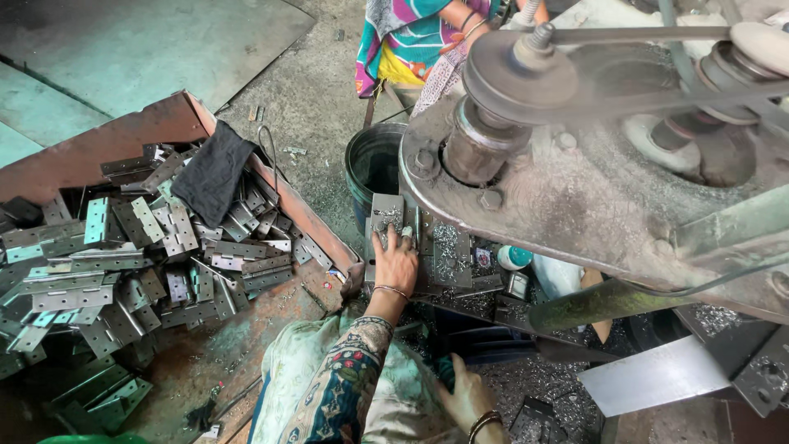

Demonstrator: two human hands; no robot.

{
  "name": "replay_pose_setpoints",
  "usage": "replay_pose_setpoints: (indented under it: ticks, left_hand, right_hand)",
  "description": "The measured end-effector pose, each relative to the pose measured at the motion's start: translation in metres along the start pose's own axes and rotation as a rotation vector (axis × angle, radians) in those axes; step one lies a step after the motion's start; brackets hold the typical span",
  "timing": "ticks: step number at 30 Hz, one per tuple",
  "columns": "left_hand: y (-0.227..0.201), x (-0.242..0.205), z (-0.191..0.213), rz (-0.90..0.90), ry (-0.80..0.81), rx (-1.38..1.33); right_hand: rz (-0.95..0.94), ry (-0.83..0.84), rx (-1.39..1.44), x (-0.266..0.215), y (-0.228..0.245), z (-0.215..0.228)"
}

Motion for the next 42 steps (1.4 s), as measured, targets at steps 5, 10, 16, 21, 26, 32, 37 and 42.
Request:
replay_pose_setpoints:
  ticks: [5, 10, 16, 21, 26, 32, 37, 42]
  left_hand:
    - [-0.002, 0.004, -0.004, -0.002, -0.016, -0.003]
    - [0.002, 0.004, -0.008, 0.006, 0.009, -0.031]
    - [-0.002, 0.026, -0.008, 0.011, 0.018, -0.005]
    - [-0.001, 0.034, -0.005, 0.008, 0.037, 0.059]
    - [0.001, 0.032, -0.003, 0.016, 0.033, 0.045]
    - [0.001, 0.017, -0.005, -0.027, 0.073, 0.094]
    - [0.003, -0.038, -0.004, -0.057, -0.125, -0.179]
    - [0.010, -0.101, -0.019, -0.206, -0.183, -0.125]
  right_hand:
    - [0.016, -0.069, 0.034, 0.003, -0.015, -0.045]
    - [0.037, -0.029, 0.021, 0.009, -0.010, -0.031]
    - [-0.015, -0.030, -0.036, 0.004, -0.003, 0.001]
    - [0.107, -0.274, -0.014, 0.010, -0.004, -0.033]
    - [0.134, -0.148, 0.048, 0.013, -0.009, -0.047]
    - [0.006, 0.089, 0.115, 0.001, 0.012, 0.012]
    - [0.042, 0.000, 0.153, -0.021, 0.044, 0.043]
    - [0.035, -0.051, 0.099, -0.032, 0.052, 0.054]
Point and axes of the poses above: each hand's wrist, its own x-axis towards the middle knuckle, its own z-axis out of the back of the hand, y = z × x, the point moved 4 cm from there along x, towards the middle knuckle, and after that the axes turned 9 degrees about z, right-handed, at the moved point
